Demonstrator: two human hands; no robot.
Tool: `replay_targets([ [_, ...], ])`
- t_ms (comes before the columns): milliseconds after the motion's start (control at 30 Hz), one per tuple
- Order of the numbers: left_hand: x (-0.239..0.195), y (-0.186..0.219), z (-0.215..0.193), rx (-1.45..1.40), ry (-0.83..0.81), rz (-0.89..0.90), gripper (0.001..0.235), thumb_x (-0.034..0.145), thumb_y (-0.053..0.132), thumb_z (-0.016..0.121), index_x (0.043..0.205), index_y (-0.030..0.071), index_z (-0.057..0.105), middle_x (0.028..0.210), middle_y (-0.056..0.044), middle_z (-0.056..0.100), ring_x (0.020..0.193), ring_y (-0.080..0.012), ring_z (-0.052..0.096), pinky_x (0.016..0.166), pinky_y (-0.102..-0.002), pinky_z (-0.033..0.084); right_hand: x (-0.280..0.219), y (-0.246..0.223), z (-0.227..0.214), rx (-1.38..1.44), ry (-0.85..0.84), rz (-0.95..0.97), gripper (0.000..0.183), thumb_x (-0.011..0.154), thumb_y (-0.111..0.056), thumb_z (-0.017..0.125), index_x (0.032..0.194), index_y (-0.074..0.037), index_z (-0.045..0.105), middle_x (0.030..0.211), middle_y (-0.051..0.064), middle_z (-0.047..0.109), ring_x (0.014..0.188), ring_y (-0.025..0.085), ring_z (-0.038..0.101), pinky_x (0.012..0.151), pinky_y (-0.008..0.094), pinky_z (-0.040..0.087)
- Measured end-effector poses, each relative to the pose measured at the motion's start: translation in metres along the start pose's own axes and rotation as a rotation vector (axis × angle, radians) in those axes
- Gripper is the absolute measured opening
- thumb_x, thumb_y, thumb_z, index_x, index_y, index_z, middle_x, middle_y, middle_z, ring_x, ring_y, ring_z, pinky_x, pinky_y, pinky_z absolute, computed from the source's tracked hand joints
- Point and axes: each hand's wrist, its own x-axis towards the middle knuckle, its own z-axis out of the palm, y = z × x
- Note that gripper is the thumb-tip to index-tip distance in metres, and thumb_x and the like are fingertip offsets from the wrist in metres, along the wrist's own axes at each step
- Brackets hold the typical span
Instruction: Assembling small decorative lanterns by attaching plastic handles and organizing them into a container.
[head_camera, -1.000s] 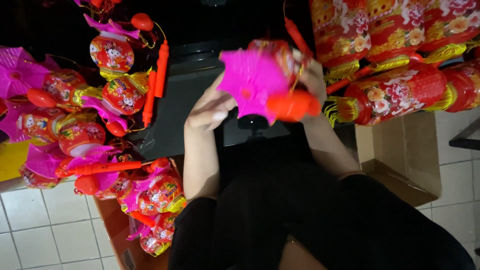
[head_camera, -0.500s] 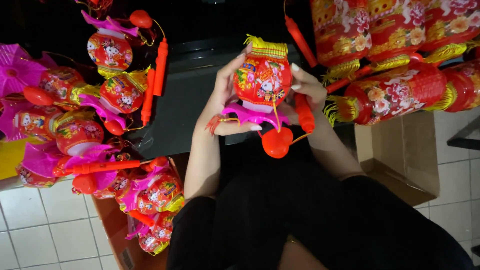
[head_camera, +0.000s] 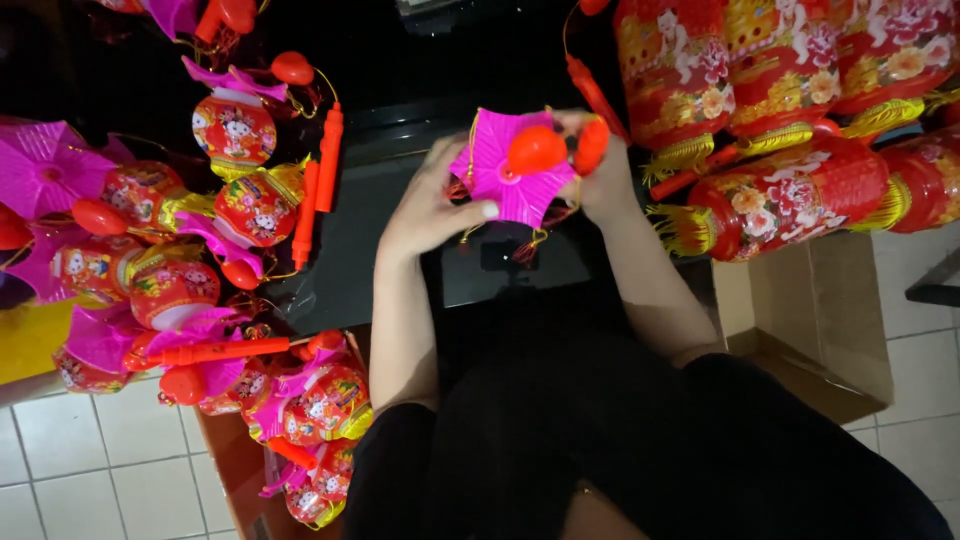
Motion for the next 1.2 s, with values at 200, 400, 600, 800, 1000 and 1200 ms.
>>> replay_targets([
  [200, 0.040, -0.081, 0.015, -0.679, 0.030, 0.286, 0.076, 0.084, 0.059, 0.077, 0.132, 0.004, 0.057, 0.109, -0.015, 0.066, 0.104, -0.0260, 0.066, 0.096, -0.044, 0.051, 0.005, 0.086, -0.003, 0.477, 0.321, 0.670, 0.029, 0.090, -0.012, 0.071, 0.113, 0.000, 0.059, 0.069, 0.012, 0.058, 0.037, 0.017, 0.046, 0.028, 0.028, 0.034],
  [400, 0.066, -0.160, 0.024, -0.884, 0.205, 0.102, 0.067, 0.096, 0.017, 0.078, 0.151, 0.007, 0.040, 0.140, -0.023, 0.056, 0.128, -0.0384, 0.058, 0.104, -0.058, 0.050, 0.031, 0.106, 0.018, 0.489, 0.511, 0.566, 0.024, 0.096, 0.002, 0.060, 0.120, 0.001, 0.064, 0.095, 0.012, 0.070, 0.078, 0.020, 0.071, 0.073, 0.033, 0.062],
  [600, 0.063, -0.139, 0.026, -0.679, 0.404, -0.040, 0.067, 0.099, 0.033, 0.074, 0.152, 0.005, 0.042, 0.138, -0.029, 0.055, 0.127, -0.0400, 0.058, 0.105, -0.057, 0.049, 0.021, 0.116, 0.002, 0.371, 0.301, 0.486, 0.029, 0.097, -0.019, 0.070, 0.121, -0.004, 0.061, 0.068, 0.015, 0.058, 0.038, 0.021, 0.052, 0.028, 0.030, 0.039],
  [800, 0.048, -0.091, 0.031, -0.482, 0.406, -0.008, 0.092, 0.098, 0.045, 0.072, 0.163, 0.008, 0.018, 0.159, -0.031, 0.034, 0.147, -0.0421, 0.037, 0.121, -0.058, 0.030, 0.031, 0.081, 0.008, 0.263, 0.066, 0.363, 0.062, 0.086, -0.003, 0.080, 0.142, -0.006, 0.053, 0.079, 0.015, 0.065, 0.040, 0.018, 0.056, 0.031, 0.027, 0.044],
  [1000, 0.052, -0.149, 0.017, -0.968, 0.189, 0.088, 0.107, 0.075, -0.006, 0.084, 0.161, 0.014, 0.024, 0.153, -0.021, 0.044, 0.138, -0.0417, 0.050, 0.106, -0.060, 0.050, 0.028, 0.097, 0.005, 0.374, 0.200, 0.442, 0.061, 0.093, -0.004, 0.074, 0.148, 0.000, 0.046, 0.082, 0.014, 0.060, 0.036, 0.017, 0.050, 0.029, 0.028, 0.041],
  [1200, 0.057, -0.151, 0.027, -0.798, 0.300, -0.060, 0.079, 0.074, -0.013, 0.085, 0.141, 0.002, 0.046, 0.125, -0.020, 0.064, 0.110, -0.0347, 0.070, 0.086, -0.050, 0.063, 0.023, 0.103, 0.011, 0.455, 0.330, 0.421, 0.055, 0.098, -0.008, 0.072, 0.145, 0.001, 0.046, 0.094, 0.013, 0.058, 0.041, 0.013, 0.052, 0.033, 0.024, 0.042],
])
